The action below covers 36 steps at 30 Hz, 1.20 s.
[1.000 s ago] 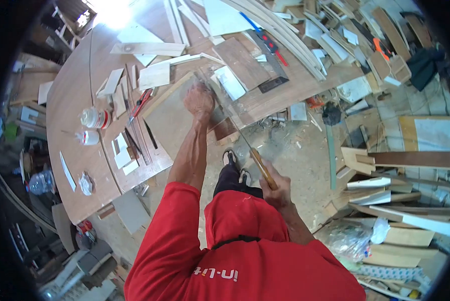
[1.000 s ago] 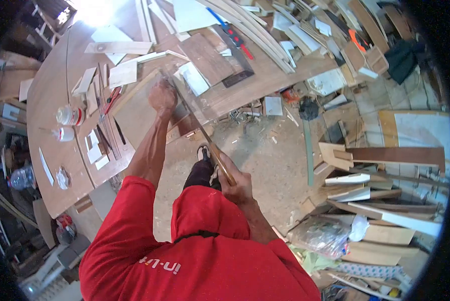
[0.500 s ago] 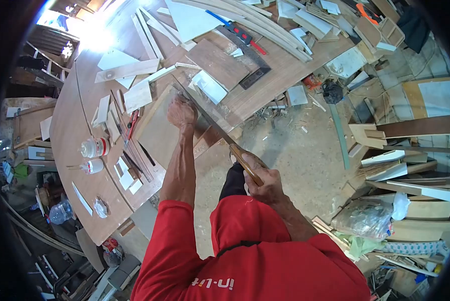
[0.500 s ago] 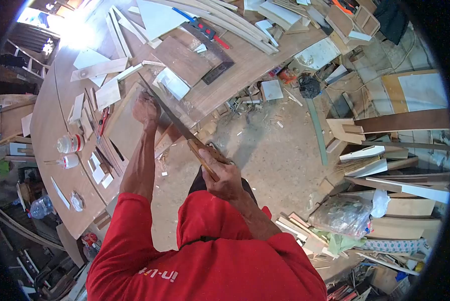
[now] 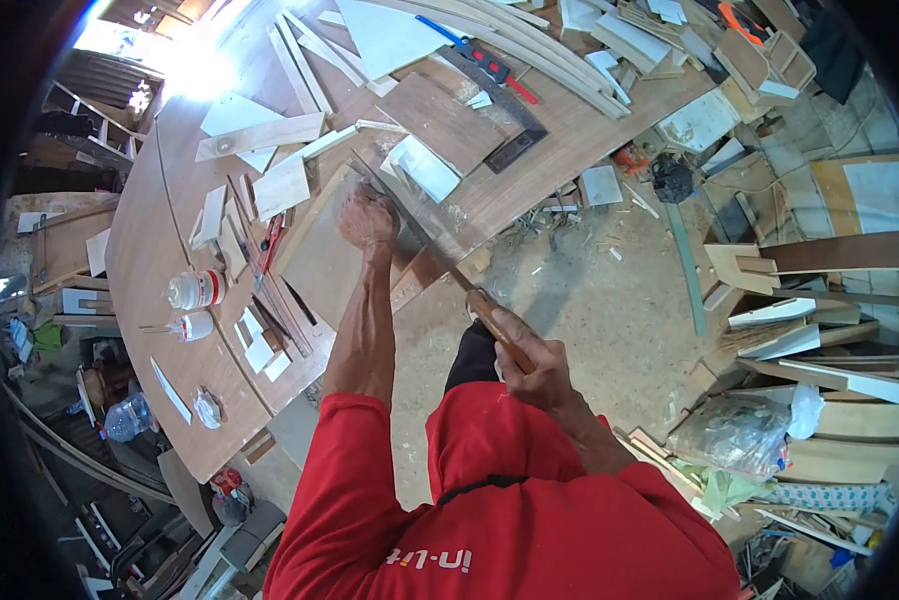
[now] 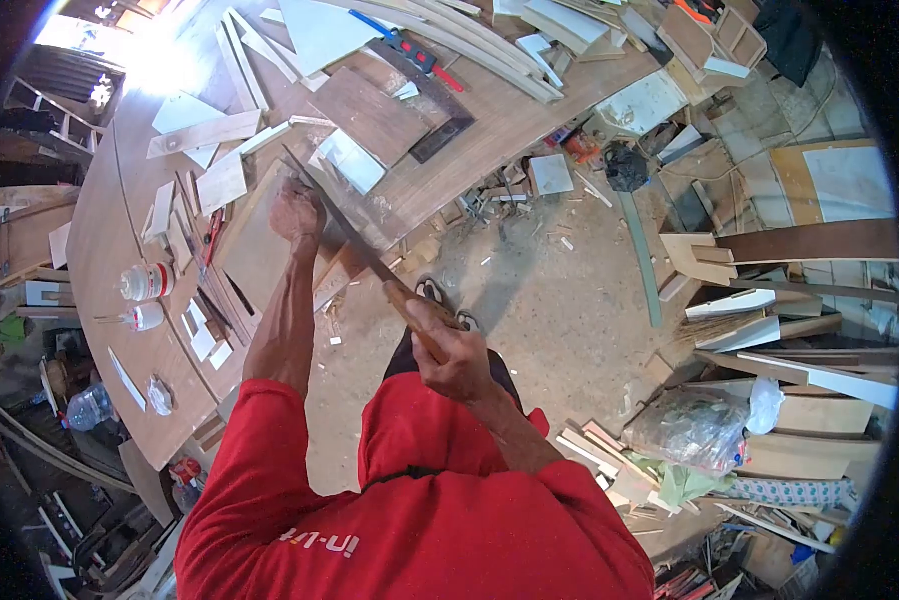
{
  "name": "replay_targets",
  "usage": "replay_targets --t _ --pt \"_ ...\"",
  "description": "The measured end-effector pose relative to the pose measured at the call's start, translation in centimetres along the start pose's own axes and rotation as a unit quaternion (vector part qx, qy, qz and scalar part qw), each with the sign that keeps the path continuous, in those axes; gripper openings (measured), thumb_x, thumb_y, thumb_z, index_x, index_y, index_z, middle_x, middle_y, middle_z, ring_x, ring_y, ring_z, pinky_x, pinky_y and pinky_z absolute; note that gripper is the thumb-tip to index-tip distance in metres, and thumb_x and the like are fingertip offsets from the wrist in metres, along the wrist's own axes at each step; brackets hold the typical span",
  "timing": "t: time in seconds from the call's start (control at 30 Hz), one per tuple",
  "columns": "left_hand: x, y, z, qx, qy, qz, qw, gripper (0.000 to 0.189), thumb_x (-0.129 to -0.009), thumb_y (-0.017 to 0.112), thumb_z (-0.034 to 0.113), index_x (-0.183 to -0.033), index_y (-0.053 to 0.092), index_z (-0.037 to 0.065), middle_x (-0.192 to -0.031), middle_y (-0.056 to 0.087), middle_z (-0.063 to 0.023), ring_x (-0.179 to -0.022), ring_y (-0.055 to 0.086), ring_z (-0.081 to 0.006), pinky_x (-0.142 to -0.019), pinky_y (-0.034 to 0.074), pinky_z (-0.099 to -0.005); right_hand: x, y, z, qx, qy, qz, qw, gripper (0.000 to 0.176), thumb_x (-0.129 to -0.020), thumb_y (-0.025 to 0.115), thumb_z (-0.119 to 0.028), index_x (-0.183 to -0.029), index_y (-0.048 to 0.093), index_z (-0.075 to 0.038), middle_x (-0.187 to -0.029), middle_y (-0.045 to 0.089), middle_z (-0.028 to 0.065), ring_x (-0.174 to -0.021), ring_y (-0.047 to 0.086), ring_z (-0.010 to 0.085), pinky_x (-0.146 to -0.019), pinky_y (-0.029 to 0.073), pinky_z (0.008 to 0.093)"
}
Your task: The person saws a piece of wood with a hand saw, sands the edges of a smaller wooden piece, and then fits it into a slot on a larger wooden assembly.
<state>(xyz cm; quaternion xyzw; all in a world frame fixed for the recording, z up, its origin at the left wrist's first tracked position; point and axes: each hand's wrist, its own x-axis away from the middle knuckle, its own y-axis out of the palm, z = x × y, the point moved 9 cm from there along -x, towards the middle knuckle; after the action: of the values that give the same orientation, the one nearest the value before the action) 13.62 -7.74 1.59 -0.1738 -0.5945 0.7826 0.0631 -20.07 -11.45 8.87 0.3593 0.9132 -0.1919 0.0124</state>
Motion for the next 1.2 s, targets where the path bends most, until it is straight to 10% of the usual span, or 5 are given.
replay_targets --t 0.4,0.7,1.2 --pt "2.6 -5.2 2.4 0.103 0.179 0.191 0.96 0.021 -0.088 0.051 0.02 -0.103 0.056 0.005 -0.096 0.054 -0.0149 -0.094 0.05 -0.0348 -0.081 0.036 -0.0465 2.1 -0.2 2.2 -0.038 0.045 -0.017 0.998 0.049 -0.082 0.063 -0.003 -0.13 0.052 -0.002 -0.114 0.063 0.0231 -0.101 0.065 0.0349 -0.082 0.055 0.0374" --pt "3.5 -6.2 3.2 0.095 0.257 0.1 0.957 0.03 -0.087 0.051 0.019 -0.112 0.051 0.002 -0.099 0.049 -0.0161 -0.096 0.046 -0.0346 -0.082 0.035 -0.0465 3.4 -0.3 3.1 -0.066 0.082 -0.047 0.993 0.053 -0.082 0.064 0.0 -0.133 0.049 -0.002 -0.122 0.06 0.0225 -0.108 0.062 0.0335 -0.089 0.052 0.0358" --pt "0.7 -6.5 1.5 0.2 0.126 0.027 0.971 0.02 -0.092 0.049 0.019 -0.097 0.06 0.003 -0.093 0.061 -0.0207 -0.091 0.057 -0.0405 -0.078 0.044 -0.047 1.8 -1.0 0.7 -0.063 0.082 -0.035 0.994 0.048 -0.083 0.063 0.0 -0.129 0.052 0.001 -0.118 0.062 0.021 -0.102 0.066 0.0275 -0.084 0.053 0.031"
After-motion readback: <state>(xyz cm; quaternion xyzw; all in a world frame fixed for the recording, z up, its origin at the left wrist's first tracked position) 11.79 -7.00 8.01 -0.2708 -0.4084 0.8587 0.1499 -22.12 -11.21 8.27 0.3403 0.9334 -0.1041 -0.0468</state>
